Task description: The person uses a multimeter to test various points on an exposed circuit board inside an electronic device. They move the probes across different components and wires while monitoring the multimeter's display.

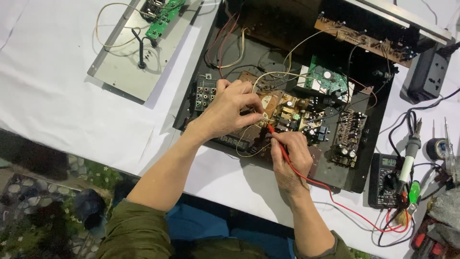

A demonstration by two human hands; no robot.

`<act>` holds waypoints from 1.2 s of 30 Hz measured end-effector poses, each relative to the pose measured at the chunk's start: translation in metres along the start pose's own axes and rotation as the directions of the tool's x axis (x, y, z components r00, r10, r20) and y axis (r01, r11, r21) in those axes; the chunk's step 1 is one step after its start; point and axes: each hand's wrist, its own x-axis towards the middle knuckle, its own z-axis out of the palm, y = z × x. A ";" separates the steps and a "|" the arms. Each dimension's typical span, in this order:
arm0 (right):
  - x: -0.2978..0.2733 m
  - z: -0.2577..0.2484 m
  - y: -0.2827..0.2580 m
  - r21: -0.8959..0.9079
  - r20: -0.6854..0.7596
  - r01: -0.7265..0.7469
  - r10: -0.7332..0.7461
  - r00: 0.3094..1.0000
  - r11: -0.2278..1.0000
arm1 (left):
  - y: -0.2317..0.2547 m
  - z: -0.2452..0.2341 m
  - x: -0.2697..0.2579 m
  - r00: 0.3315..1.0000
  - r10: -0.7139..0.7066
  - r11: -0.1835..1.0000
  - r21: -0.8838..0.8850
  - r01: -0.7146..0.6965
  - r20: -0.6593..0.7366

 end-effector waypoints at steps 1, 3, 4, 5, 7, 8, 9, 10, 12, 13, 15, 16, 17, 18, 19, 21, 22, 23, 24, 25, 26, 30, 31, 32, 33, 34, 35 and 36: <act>0.000 0.000 0.000 0.000 0.001 0.000 0.000 1.000 1.000 | 0.000 0.000 0.000 1.000 -0.001 1.000 0.000 0.001 0.000; 0.001 -0.001 -0.001 0.005 0.007 0.002 -0.002 1.000 1.000 | 0.000 -0.001 0.000 1.000 0.006 1.000 0.010 -0.006 0.001; 0.001 -0.001 0.000 0.004 0.006 0.003 -0.003 1.000 1.000 | 0.000 0.000 0.000 1.000 0.008 1.000 0.010 -0.008 0.000; 0.000 -0.001 0.001 0.007 0.004 0.003 -0.003 1.000 1.000 | 0.000 0.000 -0.001 1.000 0.014 1.000 0.013 -0.014 -0.002; 0.000 -0.001 0.001 0.009 0.000 0.003 -0.003 1.000 1.000 | 0.000 -0.001 0.000 1.000 0.023 1.000 0.017 -0.023 -0.002; 0.001 -0.002 0.001 0.011 0.004 0.002 -0.002 1.000 1.000 | 0.001 -0.002 0.000 1.000 0.027 0.999 0.017 -0.027 -0.009; 0.001 -0.003 0.000 0.013 0.008 0.001 -0.001 1.000 1.000 | 0.002 -0.003 0.000 0.999 0.031 0.999 0.018 -0.031 -0.016; 0.001 -0.003 0.001 0.014 0.004 0.007 -0.007 1.000 1.000 | 0.003 -0.003 0.001 0.999 0.035 0.999 0.022 -0.035 -0.019; 0.002 -0.003 0.000 0.032 -0.003 0.012 -0.012 1.000 0.999 | 0.004 -0.005 0.002 0.998 0.040 0.999 -0.006 -0.040 -0.051; 0.002 -0.004 0.000 0.035 -0.008 0.016 -0.016 1.000 0.999 | 0.004 -0.005 0.002 0.998 0.044 0.999 0.000 -0.044 -0.052; 0.003 -0.004 -0.002 0.038 0.000 -0.019 0.019 1.000 0.999 | 0.005 -0.007 0.002 0.994 0.030 0.999 -0.017 -0.032 -0.101; 0.003 -0.005 -0.002 0.041 -0.004 -0.013 0.013 1.000 0.999 | 0.004 -0.005 0.002 0.994 0.034 0.999 -0.012 -0.035 -0.104; 0.003 -0.005 -0.003 0.037 -0.002 -0.023 0.023 1.000 0.999 | 0.002 -0.004 0.002 0.992 0.041 0.999 -0.012 -0.043 -0.121; 0.003 -0.005 -0.003 0.034 0.000 -0.030 0.030 1.000 0.999 | 0.000 -0.003 0.002 0.989 0.049 0.999 -0.012 -0.051 -0.141; 0.002 -0.005 -0.002 0.037 -0.003 -0.022 0.022 1.000 0.999 | 0.002 -0.001 -0.001 0.988 0.053 0.999 -0.006 -0.054 -0.146; 0.001 -0.007 0.002 0.090 -0.012 -0.055 0.056 0.998 0.994 | 0.005 0.006 -0.006 0.976 0.011 1.000 -0.022 -0.016 -0.218; 0.003 -0.007 0.001 0.092 -0.008 -0.055 0.056 0.998 0.994 | 0.013 0.004 -0.009 0.975 0.007 1.000 -0.022 -0.012 -0.220; 0.004 -0.007 0.000 0.101 -0.013 -0.042 0.044 0.999 0.994 | 0.021 0.003 -0.012 0.961 0.016 1.000 0.002 -0.016 -0.276; 0.003 -0.008 0.000 0.109 -0.018 -0.032 0.034 0.999 0.994 | 0.029 0.002 -0.017 0.944 0.025 1.000 0.025 -0.018 -0.329; 0.001 -0.009 0.000 0.111 -0.013 -0.034 0.035 0.999 0.993 | 0.032 0.006 -0.022 0.944 0.021 1.000 0.025 -0.013 -0.329; 0.001 -0.009 0.001 0.111 -0.012 -0.037 0.039 0.999 0.993 | 0.035 0.009 -0.025 0.931 0.017 0.999 0.043 -0.001 -0.365; 0.002 -0.009 -0.001 0.121 -0.021 -0.038 0.041 0.999 0.992 | 0.040 0.018 -0.034 0.911 -0.006 0.995 0.091 0.048 -0.413; 0.000 -0.009 0.000 0.119 -0.023 -0.038 0.041 0.999 0.992 | 0.042 0.019 -0.034 0.911 -0.004 0.995 0.090 0.045 -0.413; 0.000 -0.009 0.001 0.120 -0.026 -0.040 0.044 0.999 0.992 | 0.044 0.019 -0.033 0.913 -0.012 0.995 0.087 0.052 -0.408; 0.000 -0.009 0.003 0.122 -0.029 -0.043 0.047 0.998 0.992 | 0.046 0.019 -0.031 0.915 -0.020 0.995 0.084 0.059 -0.404; 0.000 -0.009 0.003 0.121 -0.032 -0.039 0.043 0.999 0.992 | 0.042 0.021 -0.028 0.914 -0.015 0.995 0.087 0.055 -0.405; 0.000 -0.008 0.002 0.125 -0.031 -0.046 0.050 0.998 0.991 | 0.038 0.022 -0.025 0.925 -0.018 0.991 0.113 0.066 -0.380; 0.000 -0.008 0.002 0.128 -0.030 -0.052 0.057 0.998 0.990 | 0.035 0.024 -0.022 0.934 -0.022 0.987 0.139 0.076 -0.356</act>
